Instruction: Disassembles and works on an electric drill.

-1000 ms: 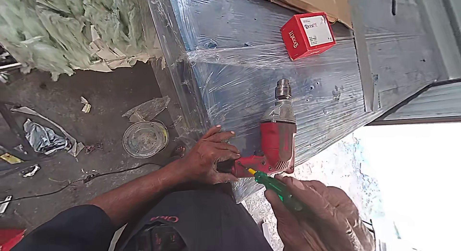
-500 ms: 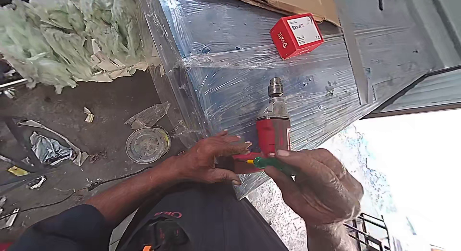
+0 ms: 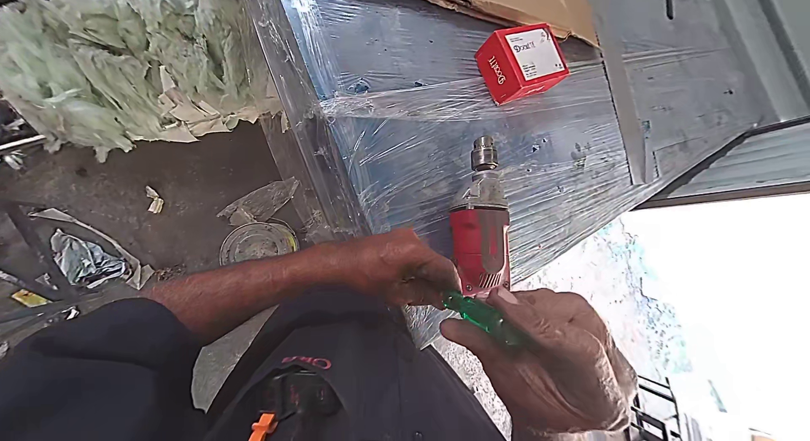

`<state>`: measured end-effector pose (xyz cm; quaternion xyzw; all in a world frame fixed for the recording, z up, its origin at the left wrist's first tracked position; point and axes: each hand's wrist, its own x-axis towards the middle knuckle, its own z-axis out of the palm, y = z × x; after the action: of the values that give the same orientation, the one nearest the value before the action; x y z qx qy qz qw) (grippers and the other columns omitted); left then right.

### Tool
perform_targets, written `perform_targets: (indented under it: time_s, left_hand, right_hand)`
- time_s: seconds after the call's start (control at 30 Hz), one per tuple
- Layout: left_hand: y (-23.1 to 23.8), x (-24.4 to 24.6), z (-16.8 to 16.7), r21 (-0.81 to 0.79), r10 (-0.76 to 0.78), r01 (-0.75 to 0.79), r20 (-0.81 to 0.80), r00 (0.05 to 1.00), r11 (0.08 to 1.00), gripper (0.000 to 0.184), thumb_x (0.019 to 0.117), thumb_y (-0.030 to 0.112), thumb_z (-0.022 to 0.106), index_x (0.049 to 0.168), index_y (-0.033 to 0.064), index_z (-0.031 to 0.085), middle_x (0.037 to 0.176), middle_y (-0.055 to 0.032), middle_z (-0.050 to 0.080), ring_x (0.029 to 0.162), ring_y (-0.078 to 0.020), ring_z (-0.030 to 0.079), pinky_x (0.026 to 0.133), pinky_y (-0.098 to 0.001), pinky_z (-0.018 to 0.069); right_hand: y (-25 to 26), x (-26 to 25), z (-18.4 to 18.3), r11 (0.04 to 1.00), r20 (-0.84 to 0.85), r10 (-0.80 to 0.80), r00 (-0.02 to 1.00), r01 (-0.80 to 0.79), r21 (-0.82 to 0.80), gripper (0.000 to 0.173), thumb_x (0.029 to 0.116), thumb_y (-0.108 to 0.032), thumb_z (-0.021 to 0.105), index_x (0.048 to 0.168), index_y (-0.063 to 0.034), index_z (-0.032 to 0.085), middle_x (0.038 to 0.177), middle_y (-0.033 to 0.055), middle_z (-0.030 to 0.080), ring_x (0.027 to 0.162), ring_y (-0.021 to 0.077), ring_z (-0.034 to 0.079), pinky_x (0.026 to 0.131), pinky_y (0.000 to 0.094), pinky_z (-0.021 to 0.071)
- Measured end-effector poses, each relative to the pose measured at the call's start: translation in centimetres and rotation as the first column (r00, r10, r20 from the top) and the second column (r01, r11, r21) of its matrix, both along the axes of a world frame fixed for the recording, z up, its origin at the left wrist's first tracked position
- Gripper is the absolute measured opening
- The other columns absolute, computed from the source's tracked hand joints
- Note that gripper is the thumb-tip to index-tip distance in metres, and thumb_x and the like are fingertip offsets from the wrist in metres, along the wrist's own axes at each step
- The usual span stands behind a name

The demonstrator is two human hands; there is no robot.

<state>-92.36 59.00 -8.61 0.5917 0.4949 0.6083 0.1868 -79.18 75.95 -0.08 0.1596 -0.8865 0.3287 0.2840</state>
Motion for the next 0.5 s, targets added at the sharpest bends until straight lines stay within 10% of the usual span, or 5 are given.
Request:
perform_targets:
  time_s: [0.5]
  left_hand:
    - [0.0,0.8,0.2,-0.022,0.11,-0.109,0.041,0.993,0.994,0.011,0.0937,0.008,0.07,0.093,-0.0015,0.065,0.075,-0.0055,0.064,0.068,-0.0054,0.061,0.062,-0.0208,0.0505]
  right_hand:
    - [0.7,-1.0,1.0,0.982,0.148,0.177,0.973,-0.164,-0.096,0.024,0.0917,-0.017,0.08,0.116,-0.0172,0.077,0.104,0.0008,0.074,0.095,0.0098,0.072,0.082,0.0241,0.063]
